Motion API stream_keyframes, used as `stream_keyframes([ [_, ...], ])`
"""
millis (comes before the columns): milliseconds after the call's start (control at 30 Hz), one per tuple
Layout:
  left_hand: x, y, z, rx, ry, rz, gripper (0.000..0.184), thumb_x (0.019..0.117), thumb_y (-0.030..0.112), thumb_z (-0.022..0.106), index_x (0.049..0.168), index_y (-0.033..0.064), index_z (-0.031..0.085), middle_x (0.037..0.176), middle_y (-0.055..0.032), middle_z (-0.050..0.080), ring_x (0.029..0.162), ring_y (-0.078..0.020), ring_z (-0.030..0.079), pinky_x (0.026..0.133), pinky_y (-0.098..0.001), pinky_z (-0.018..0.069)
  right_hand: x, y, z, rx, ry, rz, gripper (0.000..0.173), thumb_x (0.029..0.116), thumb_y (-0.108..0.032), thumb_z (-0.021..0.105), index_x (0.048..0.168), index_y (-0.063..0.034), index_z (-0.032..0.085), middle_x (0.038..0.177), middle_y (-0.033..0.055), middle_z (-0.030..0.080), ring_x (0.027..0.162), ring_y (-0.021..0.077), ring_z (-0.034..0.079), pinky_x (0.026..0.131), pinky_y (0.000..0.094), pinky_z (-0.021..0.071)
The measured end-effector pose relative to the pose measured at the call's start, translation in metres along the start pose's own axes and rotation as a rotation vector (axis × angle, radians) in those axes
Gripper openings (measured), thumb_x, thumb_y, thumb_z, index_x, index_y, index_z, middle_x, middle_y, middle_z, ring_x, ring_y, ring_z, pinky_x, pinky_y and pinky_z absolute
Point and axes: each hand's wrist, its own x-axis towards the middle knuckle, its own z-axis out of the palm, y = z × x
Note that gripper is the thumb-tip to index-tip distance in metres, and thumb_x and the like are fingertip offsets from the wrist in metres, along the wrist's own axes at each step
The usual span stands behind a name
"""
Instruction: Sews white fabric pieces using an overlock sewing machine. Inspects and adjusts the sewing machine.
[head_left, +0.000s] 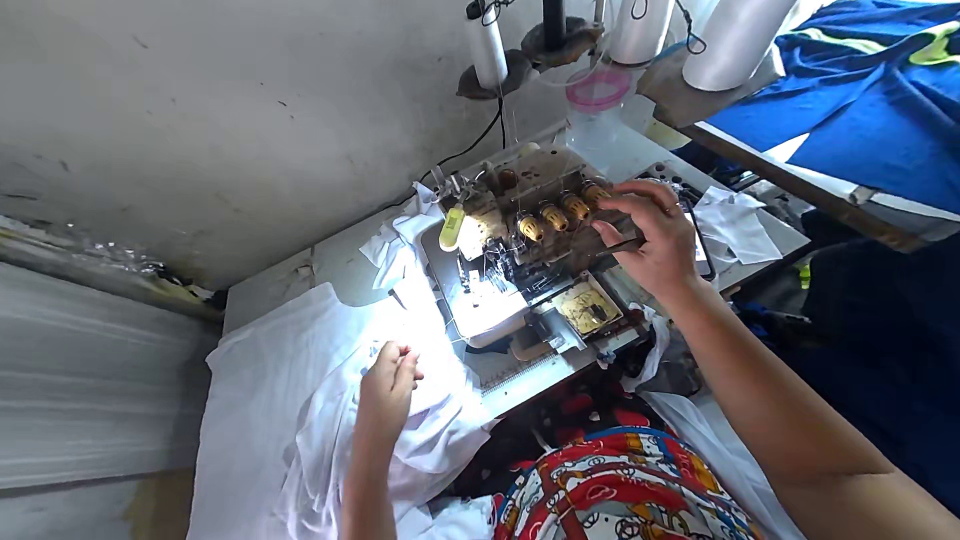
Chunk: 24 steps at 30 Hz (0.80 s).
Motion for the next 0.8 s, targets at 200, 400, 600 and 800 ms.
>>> stream_keyframes([
  [200,-0.029,-0.031,-0.034,-0.006,0.117,-0.024,0.021,0.1027,0.017,0.049,0.101,0.0015,0.063,0.077,0.0073,0.069,0.061,0.0085,0.056,0.058,-0.0103,0.046,-0.012,-0.007,0.004,0.072,0.122,-0.052,0.019,0.0961,-0.014,0.068,0.106,0.0023,0.071,0.104,0.0204,0.066,0.094,0.0206,0.065,0.08,0.0245,0.0529],
  [400,-0.042,-0.054,-0.042,0.138,0.182,-0.093,0.024,0.1027,0.018,0.049,0.103,-0.0011,0.064,0.087,-0.0008,0.073,0.073,0.0005,0.064,0.069,-0.018,0.0526,-0.006,-0.002,0.007,0.03,0.117,0.086,0.036,0.0947,-0.016,0.072,0.124,0.0028,0.066,0.116,0.025,0.062,0.076,0.0187,0.06,0.062,0.0259,0.0493],
  [600,-0.019,-0.008,-0.007,0.384,0.271,0.145,0.045,0.0902,0.019,0.068,0.125,-0.0092,0.062,0.135,-0.0342,0.057,0.125,-0.0553,0.054,0.099,-0.0691,0.0417,-0.008,-0.001,0.011,0.047,0.127,0.121,0.027,0.0964,-0.015,0.069,0.115,0.0042,0.065,0.112,0.0233,0.063,0.078,0.019,0.062,0.064,0.0255,0.0516],
  [800,0.003,0.076,0.095,0.028,0.069,0.49,0.024,0.0946,0.014,0.066,0.115,0.0035,0.071,0.111,-0.0121,0.074,0.104,-0.0265,0.07,0.09,-0.045,0.055,-0.034,-0.011,0.029,0.252,-0.041,0.55,0.025,0.096,-0.016,0.07,0.109,0.0052,0.068,0.097,0.0175,0.069,0.071,0.0181,0.063,0.066,0.0365,0.0549],
])
